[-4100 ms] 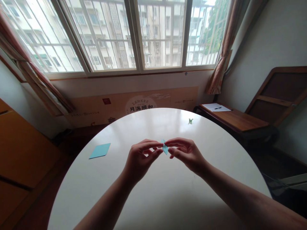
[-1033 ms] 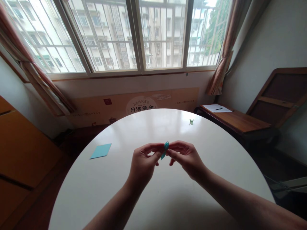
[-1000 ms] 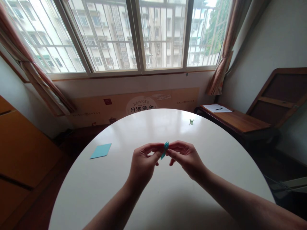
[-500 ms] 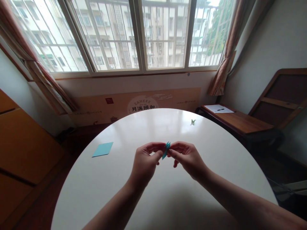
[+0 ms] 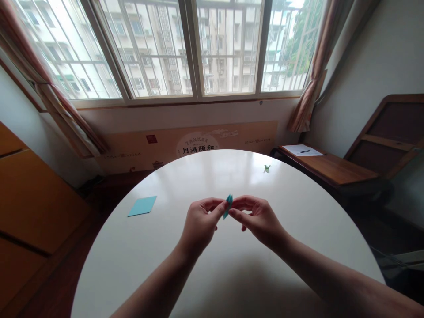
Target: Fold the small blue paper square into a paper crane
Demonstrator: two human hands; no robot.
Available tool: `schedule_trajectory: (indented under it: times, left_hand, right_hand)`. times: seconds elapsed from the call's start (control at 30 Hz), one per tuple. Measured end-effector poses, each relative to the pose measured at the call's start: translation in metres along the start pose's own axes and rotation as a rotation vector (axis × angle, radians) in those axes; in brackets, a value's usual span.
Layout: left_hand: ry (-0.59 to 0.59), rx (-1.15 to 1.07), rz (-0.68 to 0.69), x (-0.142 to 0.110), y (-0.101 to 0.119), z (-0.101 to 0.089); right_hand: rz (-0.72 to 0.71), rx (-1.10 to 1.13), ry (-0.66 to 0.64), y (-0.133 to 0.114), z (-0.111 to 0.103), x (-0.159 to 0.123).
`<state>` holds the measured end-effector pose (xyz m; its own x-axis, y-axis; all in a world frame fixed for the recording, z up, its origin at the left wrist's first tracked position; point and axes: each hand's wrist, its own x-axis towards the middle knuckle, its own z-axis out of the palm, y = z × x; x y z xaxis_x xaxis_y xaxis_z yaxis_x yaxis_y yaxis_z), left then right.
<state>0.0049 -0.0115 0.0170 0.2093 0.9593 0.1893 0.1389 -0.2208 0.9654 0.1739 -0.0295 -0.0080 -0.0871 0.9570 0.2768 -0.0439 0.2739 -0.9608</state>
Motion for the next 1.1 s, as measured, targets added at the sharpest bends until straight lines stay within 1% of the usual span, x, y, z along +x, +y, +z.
schedule_trajectory:
  times: [0.13, 0.3, 0.4, 0.53, 0.67, 0.83, 0.97, 1.1]
  left_hand:
    - [-0.009, -0.031, -0.027, -0.0001, -0.0014, 0.0008]
    - [-0.061, -0.078, -0.083, -0.0005, 0.0018, 0.0030]
    - [-0.108, -0.054, -0.113, 0.0004, 0.0043, 0.0022]
    - [-0.133, -0.035, -0.087, 0.0017, 0.0041, -0.0005]
    - [-0.108, -0.041, -0.054, 0.0028, 0.0018, -0.0022]
    - [-0.048, -0.056, -0.044, 0.0024, 0.0011, -0.0015]
    - [-0.044, -0.082, -0.080, 0.0017, 0.0010, -0.0002]
    - [-0.035, -0.101, -0.066, 0.0019, 0.0014, 0.0002]
  right_hand:
    - [0.001, -0.004, 0.014, 0.0000, -0.0009, -0.0002]
    - [0.085, 0.080, -0.002, 0.0017, -0.0030, 0.0011]
    - [0.125, 0.117, 0.003, 0.0005, -0.0028, 0.0019]
    - [0.150, 0.149, -0.015, -0.0032, -0.0029, 0.0020]
    - [0.146, 0.182, -0.031, -0.0052, -0.0040, 0.0022]
    - [0.121, 0.213, 0.004, -0.0039, -0.0035, 0.0025]
    - [0.118, 0.190, 0.026, -0.0025, -0.0040, 0.0022]
    - [0.087, 0.156, 0.018, -0.0036, -0.0051, 0.0022]
